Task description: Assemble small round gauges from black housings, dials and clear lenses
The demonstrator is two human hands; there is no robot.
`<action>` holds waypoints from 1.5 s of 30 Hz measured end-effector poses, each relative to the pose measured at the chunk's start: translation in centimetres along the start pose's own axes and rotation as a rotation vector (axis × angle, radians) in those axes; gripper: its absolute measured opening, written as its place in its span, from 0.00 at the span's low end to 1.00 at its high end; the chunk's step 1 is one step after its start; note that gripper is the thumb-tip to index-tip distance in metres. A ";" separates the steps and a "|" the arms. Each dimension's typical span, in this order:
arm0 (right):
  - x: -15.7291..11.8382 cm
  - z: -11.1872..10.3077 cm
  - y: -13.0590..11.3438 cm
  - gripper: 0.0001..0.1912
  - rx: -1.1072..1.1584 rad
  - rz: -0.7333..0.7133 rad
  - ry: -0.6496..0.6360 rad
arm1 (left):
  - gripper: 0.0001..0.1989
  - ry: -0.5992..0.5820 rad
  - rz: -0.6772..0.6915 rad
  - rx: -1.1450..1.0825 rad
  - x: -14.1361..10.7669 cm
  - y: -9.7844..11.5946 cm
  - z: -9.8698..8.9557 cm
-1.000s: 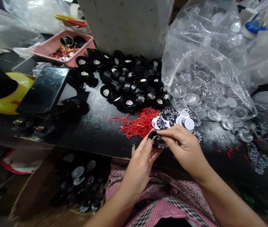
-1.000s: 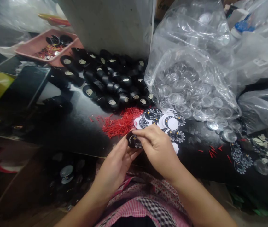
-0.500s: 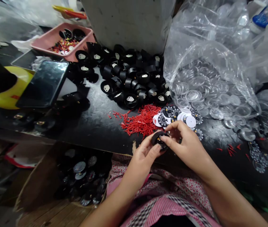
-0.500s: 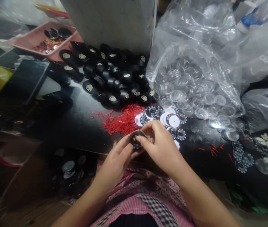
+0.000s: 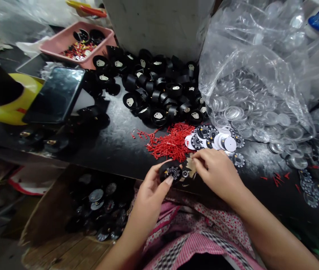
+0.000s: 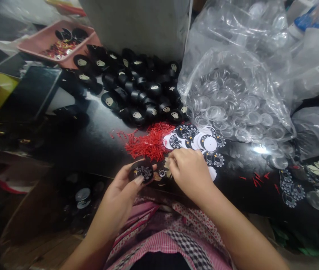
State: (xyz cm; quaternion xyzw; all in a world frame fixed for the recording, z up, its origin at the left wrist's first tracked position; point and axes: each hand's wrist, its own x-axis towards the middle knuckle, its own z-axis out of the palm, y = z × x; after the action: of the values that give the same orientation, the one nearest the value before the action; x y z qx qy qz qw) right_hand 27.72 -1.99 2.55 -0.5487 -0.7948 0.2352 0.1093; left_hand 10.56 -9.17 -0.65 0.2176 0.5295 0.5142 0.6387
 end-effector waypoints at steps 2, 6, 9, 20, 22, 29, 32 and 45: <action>1.2 0.8 -0.6 0.07 -0.150 -0.007 -0.014 | 0.10 0.012 -0.019 -0.144 0.3 0.2 0.3; 2.3 1.9 -1.6 0.07 -0.275 -0.010 0.003 | 0.09 -0.009 -0.005 -0.309 1.5 0.6 1.5; 2.3 1.9 -1.3 0.07 -0.232 0.009 -0.013 | 0.09 0.000 0.031 -0.339 1.8 0.7 1.9; 0.9 1.3 -0.8 0.05 -0.099 -0.091 0.028 | 0.15 0.060 0.128 -0.047 1.2 -0.5 2.0; 0.7 1.2 -0.7 0.05 -0.071 -0.078 0.054 | 0.15 0.076 0.125 -0.080 1.7 -0.5 2.1; 0.1 0.9 -0.1 0.02 0.076 -0.045 0.113 | 0.10 0.027 0.081 -0.336 1.9 0.1 2.8; 0.0 0.8 -0.4 0.02 0.107 -0.051 0.086 | 0.10 0.016 0.056 -0.352 1.6 0.2 3.1; -0.8 -1.0 -2.0 0.07 0.320 -0.078 0.059 | 0.15 -0.035 0.073 -0.095 1.7 -0.5 3.4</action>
State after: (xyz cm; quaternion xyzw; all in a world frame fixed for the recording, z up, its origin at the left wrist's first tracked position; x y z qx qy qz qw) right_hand 26.80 -3.08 4.51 -0.4996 -0.7644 0.3379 0.2278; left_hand 13.66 -6.99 -0.64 0.2152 0.4851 0.5577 0.6382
